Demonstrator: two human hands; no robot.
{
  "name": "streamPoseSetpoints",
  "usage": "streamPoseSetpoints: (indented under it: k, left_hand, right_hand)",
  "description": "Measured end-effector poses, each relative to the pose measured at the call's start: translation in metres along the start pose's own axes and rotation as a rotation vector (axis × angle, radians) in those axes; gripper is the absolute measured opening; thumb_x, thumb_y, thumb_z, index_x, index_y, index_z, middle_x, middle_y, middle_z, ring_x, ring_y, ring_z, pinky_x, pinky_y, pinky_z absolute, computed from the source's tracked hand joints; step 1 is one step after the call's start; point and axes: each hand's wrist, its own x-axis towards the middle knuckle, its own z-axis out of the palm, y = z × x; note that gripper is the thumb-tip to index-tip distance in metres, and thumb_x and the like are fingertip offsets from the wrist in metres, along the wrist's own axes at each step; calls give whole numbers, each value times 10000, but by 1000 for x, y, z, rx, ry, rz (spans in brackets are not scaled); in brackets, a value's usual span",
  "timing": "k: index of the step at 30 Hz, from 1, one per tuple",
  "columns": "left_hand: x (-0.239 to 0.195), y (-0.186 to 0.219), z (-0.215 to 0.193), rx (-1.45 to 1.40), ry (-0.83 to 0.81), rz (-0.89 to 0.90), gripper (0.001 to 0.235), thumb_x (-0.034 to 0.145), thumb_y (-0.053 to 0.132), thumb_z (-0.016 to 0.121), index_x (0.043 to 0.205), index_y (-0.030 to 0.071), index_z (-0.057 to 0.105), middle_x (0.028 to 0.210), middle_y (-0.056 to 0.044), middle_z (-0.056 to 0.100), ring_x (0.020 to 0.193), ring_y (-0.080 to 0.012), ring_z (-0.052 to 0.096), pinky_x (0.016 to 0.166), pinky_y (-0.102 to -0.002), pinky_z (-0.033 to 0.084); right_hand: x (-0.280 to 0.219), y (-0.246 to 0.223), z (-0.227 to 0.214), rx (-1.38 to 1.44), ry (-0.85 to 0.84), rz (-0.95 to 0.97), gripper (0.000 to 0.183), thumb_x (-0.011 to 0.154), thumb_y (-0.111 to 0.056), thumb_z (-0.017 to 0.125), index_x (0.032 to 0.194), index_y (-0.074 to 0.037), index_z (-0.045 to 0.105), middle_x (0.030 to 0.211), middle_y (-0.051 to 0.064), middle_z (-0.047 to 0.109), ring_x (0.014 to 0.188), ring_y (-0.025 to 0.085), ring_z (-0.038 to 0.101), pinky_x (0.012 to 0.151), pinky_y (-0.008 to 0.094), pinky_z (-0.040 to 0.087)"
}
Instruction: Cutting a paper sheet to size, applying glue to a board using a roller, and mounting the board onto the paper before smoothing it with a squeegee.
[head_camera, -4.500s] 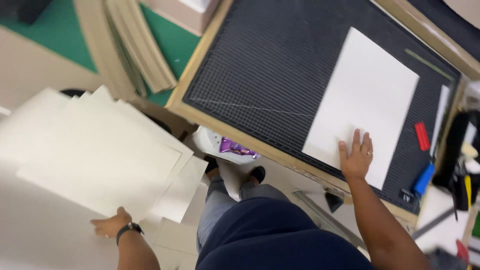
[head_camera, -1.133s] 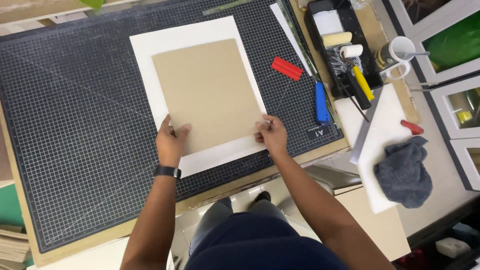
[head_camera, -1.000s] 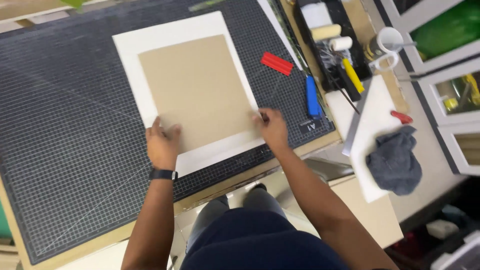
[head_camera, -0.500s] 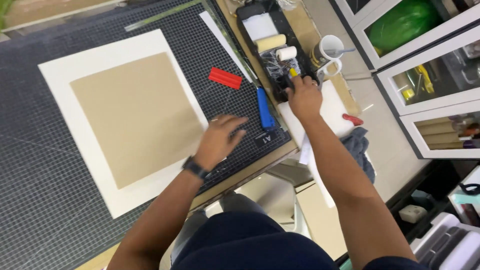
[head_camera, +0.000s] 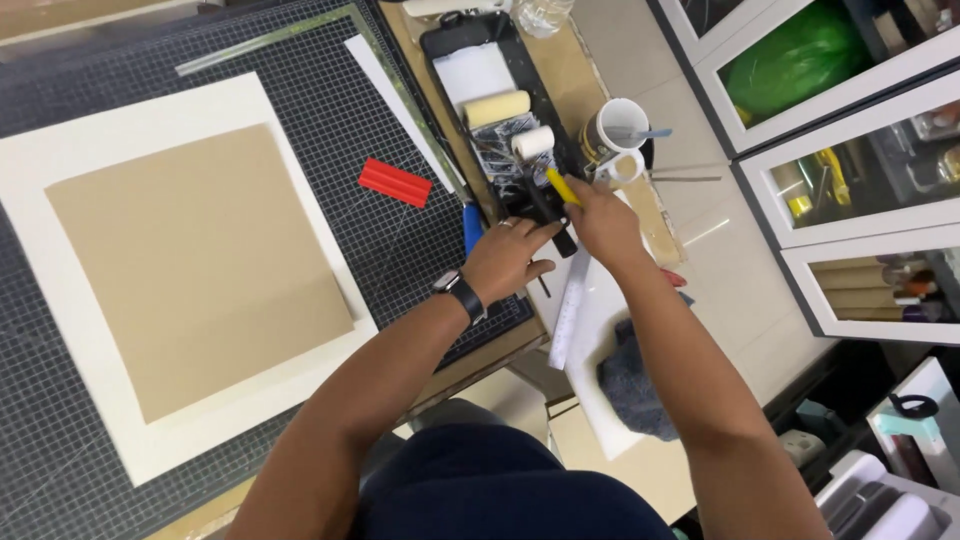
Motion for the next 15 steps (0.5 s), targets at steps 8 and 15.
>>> streamPoseSetpoints:
  k: [8, 15]
  left_hand:
    - [-2, 3, 0, -2, 11, -66, 488, 1097, 352, 519, 1516, 115, 440, 1209, -171, 622, 1185, -385, 627, 991, -529, 534]
    - [8, -8, 15, 189, 236, -51, 305, 1018, 286, 672, 1265, 109, 638, 1075, -98, 646, 1128, -293, 617, 963, -450, 525]
  right_hand:
    - [-77, 15, -60, -77, -119, 5, 363, 1094, -320, 458, 1392, -254, 655, 991, 145, 696, 943, 379, 754, 770, 474, 612]
    - [-33, 11, -57, -368, 137, -167, 340, 1019, -454, 569, 1266, -293, 738, 1017, 70, 716, 1008, 325, 722, 846, 475, 556]
